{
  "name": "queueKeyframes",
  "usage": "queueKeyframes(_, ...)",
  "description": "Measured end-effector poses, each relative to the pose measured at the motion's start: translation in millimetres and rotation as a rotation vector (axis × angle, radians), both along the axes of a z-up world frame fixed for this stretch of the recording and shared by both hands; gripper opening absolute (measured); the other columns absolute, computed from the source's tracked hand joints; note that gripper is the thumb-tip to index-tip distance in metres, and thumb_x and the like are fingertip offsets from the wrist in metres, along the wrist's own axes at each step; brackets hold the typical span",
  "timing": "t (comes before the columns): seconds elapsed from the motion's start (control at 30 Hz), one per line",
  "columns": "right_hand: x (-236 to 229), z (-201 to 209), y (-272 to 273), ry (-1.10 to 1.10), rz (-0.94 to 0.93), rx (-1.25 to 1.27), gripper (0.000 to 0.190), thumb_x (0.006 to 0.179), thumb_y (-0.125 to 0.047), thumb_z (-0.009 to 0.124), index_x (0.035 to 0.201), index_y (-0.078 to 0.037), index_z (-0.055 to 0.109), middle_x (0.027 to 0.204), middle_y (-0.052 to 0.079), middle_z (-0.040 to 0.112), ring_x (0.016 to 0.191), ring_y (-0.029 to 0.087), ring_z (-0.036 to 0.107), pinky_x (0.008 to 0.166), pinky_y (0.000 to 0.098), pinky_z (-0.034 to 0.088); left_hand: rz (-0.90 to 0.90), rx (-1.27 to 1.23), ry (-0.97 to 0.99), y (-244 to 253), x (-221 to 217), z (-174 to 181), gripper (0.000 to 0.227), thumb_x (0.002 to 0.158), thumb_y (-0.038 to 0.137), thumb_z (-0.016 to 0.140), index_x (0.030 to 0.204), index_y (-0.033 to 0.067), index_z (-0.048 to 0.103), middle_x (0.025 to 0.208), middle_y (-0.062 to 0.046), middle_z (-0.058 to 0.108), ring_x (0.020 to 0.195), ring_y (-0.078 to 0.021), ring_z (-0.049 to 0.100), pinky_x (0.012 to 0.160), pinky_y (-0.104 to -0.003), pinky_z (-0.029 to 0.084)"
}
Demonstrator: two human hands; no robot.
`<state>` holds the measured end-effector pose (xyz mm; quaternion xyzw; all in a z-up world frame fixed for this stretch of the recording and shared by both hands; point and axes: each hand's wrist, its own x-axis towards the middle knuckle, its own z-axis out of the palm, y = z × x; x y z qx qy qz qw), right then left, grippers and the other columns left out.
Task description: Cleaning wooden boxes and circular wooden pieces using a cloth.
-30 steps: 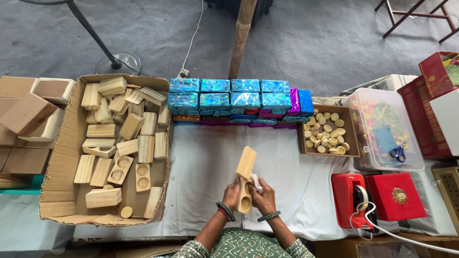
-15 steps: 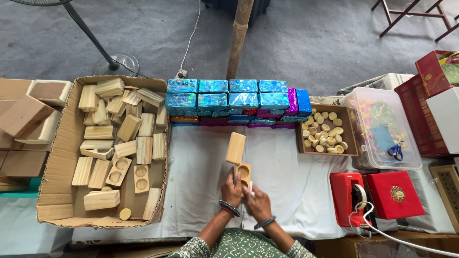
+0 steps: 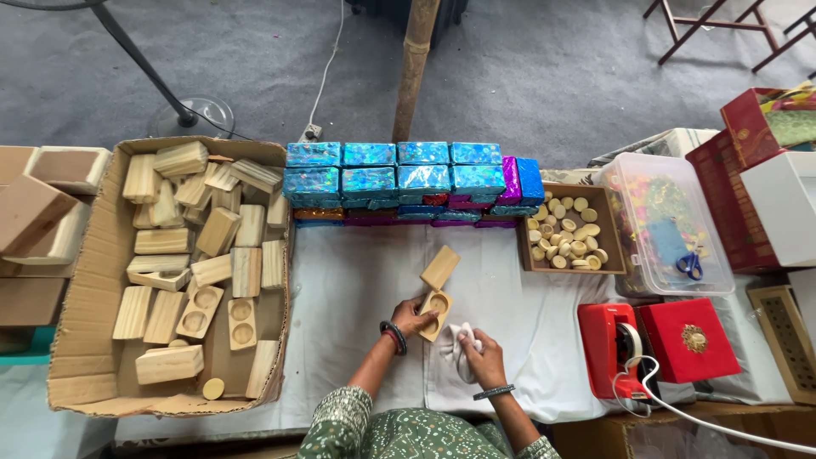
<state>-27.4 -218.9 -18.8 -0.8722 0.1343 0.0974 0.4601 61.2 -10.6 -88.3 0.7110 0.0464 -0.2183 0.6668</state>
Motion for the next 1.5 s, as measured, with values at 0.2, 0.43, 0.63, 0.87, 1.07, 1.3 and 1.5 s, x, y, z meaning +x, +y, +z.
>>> queueKeyframes(0.2,10.4,-7.3,-28.4,-0.090,-0.134,0.010,0.032,0.090,-0.033,0.071,0.107,-0.006,0.074,0.083,0.008,0.078,0.073,0.012,0.069,0.069,0.0294,0.056,-0.012,0.473,-0.131,-2.0,17.4,-99.5,0.062,0.078,0.038,0.082,0.131,0.0094,0.070,0.116,-0.015,0.073,0.106,-0.0278,0.070,0.097,-0.039,0.056)
queueKeyframes(0.43,41.2,-5.6,-36.7,-0.057,-0.180,0.052,0.036,0.089,-0.026,0.074,0.118,-0.006,0.067,0.092,0.010,0.078,0.080,0.014,0.074,0.072,0.0314,0.059,0.209,0.750,-0.150,14.9,-19.2,-3.8,0.080,0.068,0.032,0.088,0.138,0.0089,0.057,0.134,-0.016,0.056,0.120,-0.0360,0.054,0.105,-0.045,0.046)
queueKeyframes(0.63,87.1,6.3,11.6,-0.370,0.123,-0.207,0.030,0.086,-0.008,0.069,0.116,-0.008,0.069,0.101,0.014,0.075,0.089,0.032,0.073,0.076,0.0419,0.058,0.303,0.785,-0.217,13.5,-37.8,-8.1,0.081,0.066,0.019,0.092,0.137,0.0082,0.056,0.135,-0.014,0.055,0.124,-0.0359,0.052,0.107,-0.045,0.044)
queueKeyframes(0.87,106.6,-28.5,66.3,-0.420,0.621,-0.465,0.031,0.082,-0.017,0.070,0.113,-0.014,0.067,0.115,0.014,0.063,0.097,0.036,0.068,0.071,0.0458,0.058,0.248,0.762,-0.200,24.0,-32.1,6.8,0.072,0.065,0.022,0.093,0.130,0.0118,0.062,0.132,-0.011,0.056,0.123,-0.0340,0.050,0.107,-0.043,0.045)
queueKeyframes(1.07,128.5,-79.1,45.3,-0.084,0.897,-0.565,0.036,0.092,-0.022,0.064,0.127,-0.016,0.062,0.121,0.017,0.061,0.091,0.038,0.069,0.075,0.0493,0.056,0.263,0.771,-0.215,21.2,-36.3,-0.7,0.071,0.064,0.024,0.093,0.128,0.0134,0.064,0.130,-0.009,0.058,0.122,-0.0344,0.050,0.105,-0.043,0.046)
queueKeyframes(1.3,145.6,-28.7,45.1,-0.423,1.172,-0.830,0.033,0.088,-0.014,0.060,0.120,-0.014,0.066,0.115,0.016,0.065,0.095,0.034,0.069,0.069,0.0473,0.058,0.288,0.781,-0.195,16.4,-34.1,-8.4,0.071,0.062,0.022,0.094,0.127,0.0158,0.065,0.130,-0.008,0.058,0.121,-0.0338,0.051,0.104,-0.042,0.047)
queueKeyframes(1.5,126.9,-59.4,19.0,-0.200,0.924,-0.481,0.036,0.085,-0.017,0.066,0.121,-0.018,0.072,0.115,0.012,0.066,0.094,0.035,0.068,0.078,0.0480,0.055,0.273,0.817,-0.225,13.6,-36.5,-1.1,0.073,0.064,0.023,0.094,0.129,0.0178,0.063,0.128,-0.008,0.058,0.121,-0.0352,0.050,0.103,-0.044,0.047)
